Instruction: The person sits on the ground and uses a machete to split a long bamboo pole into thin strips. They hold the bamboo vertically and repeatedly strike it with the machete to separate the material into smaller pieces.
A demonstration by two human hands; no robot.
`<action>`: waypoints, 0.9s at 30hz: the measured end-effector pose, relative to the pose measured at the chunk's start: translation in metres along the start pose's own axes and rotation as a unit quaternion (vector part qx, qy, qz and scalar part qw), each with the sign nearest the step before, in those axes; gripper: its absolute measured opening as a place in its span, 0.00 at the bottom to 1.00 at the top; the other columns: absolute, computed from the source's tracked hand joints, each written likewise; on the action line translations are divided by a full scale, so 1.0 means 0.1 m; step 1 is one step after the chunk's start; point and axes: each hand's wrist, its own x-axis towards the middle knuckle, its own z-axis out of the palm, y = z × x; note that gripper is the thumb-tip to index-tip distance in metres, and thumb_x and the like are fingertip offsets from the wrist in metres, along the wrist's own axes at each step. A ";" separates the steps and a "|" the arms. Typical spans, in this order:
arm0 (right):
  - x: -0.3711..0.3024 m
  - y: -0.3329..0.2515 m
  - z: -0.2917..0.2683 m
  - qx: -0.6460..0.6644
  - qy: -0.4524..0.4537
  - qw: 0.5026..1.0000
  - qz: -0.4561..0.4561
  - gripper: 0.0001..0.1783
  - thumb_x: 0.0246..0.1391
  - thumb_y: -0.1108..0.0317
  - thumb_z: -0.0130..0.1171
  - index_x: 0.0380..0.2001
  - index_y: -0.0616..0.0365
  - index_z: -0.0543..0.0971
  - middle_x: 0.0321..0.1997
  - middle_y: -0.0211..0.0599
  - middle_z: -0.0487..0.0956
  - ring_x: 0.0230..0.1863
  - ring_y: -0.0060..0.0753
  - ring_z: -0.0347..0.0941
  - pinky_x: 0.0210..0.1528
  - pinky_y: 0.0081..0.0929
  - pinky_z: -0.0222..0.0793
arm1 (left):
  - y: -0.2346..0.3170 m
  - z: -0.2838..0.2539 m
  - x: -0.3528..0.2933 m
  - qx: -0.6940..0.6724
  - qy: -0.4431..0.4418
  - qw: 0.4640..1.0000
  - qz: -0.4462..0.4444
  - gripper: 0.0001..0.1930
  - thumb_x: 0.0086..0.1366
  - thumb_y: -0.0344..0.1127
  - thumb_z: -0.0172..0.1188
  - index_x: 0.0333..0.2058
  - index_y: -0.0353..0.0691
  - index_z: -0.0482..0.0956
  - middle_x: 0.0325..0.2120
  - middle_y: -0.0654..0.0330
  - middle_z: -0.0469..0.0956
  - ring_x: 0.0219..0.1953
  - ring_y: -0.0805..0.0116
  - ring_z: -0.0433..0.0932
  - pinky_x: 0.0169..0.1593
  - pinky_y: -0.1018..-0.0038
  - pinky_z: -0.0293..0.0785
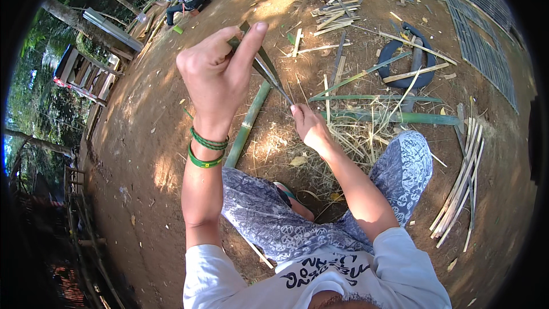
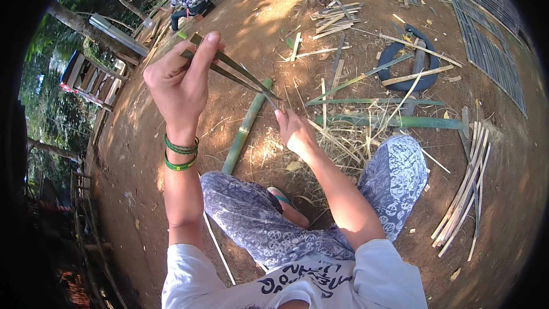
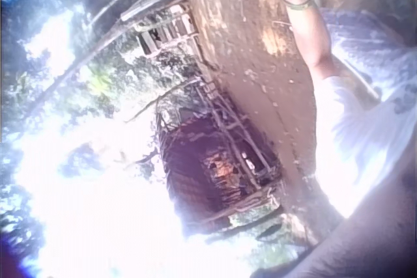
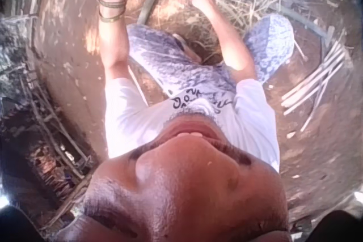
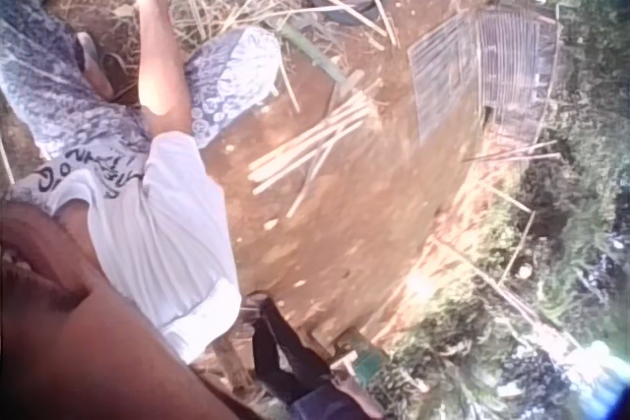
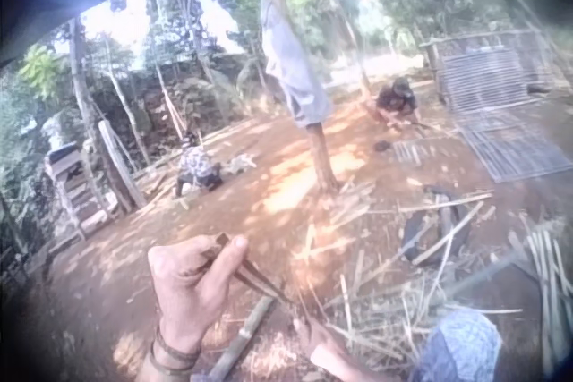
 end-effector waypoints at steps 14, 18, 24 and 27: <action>-0.03 -0.44 -0.18 -0.005 -0.089 0.996 -0.004 0.36 0.70 0.40 0.37 0.55 0.62 0.77 0.46 0.60 0.81 0.51 0.58 0.77 0.55 0.48 0.70 | -0.28 -0.13 0.12 -0.021 0.050 0.996 -0.064 0.17 0.63 0.37 0.69 0.17 0.35 0.82 0.07 0.69 0.68 0.13 0.85 0.60 0.19 0.79 0.49; -0.27 -0.46 -0.04 0.021 -0.081 0.995 -0.053 0.32 0.70 0.43 0.41 0.51 0.63 0.79 0.43 0.56 0.81 0.48 0.55 0.78 0.51 0.44 0.70 | -0.49 0.14 0.11 -0.358 -0.053 0.929 -0.077 0.18 0.77 0.44 0.49 0.37 0.34 0.78 0.36 0.52 0.83 0.39 0.72 0.81 0.38 0.77 0.78; -0.29 -0.50 0.01 0.001 -0.047 0.999 -0.023 0.35 0.70 0.42 0.38 0.38 0.67 0.81 0.30 0.59 0.81 0.36 0.59 0.80 0.41 0.48 0.72 | -0.37 0.12 0.14 -0.430 -0.016 0.875 -0.222 0.15 0.77 0.45 0.48 0.35 0.39 0.71 0.23 0.65 0.67 0.28 0.74 0.68 0.33 0.74 0.68; -0.26 -0.48 0.02 0.073 -0.119 0.990 0.028 0.39 0.69 0.40 0.36 0.45 0.70 0.79 0.26 0.52 0.80 0.31 0.54 0.77 0.40 0.47 0.71 | 0.05 0.22 0.29 -0.266 0.077 0.943 -0.187 0.14 0.77 0.41 0.49 0.32 0.40 0.69 0.20 0.71 0.61 0.23 0.79 0.58 0.26 0.77 0.57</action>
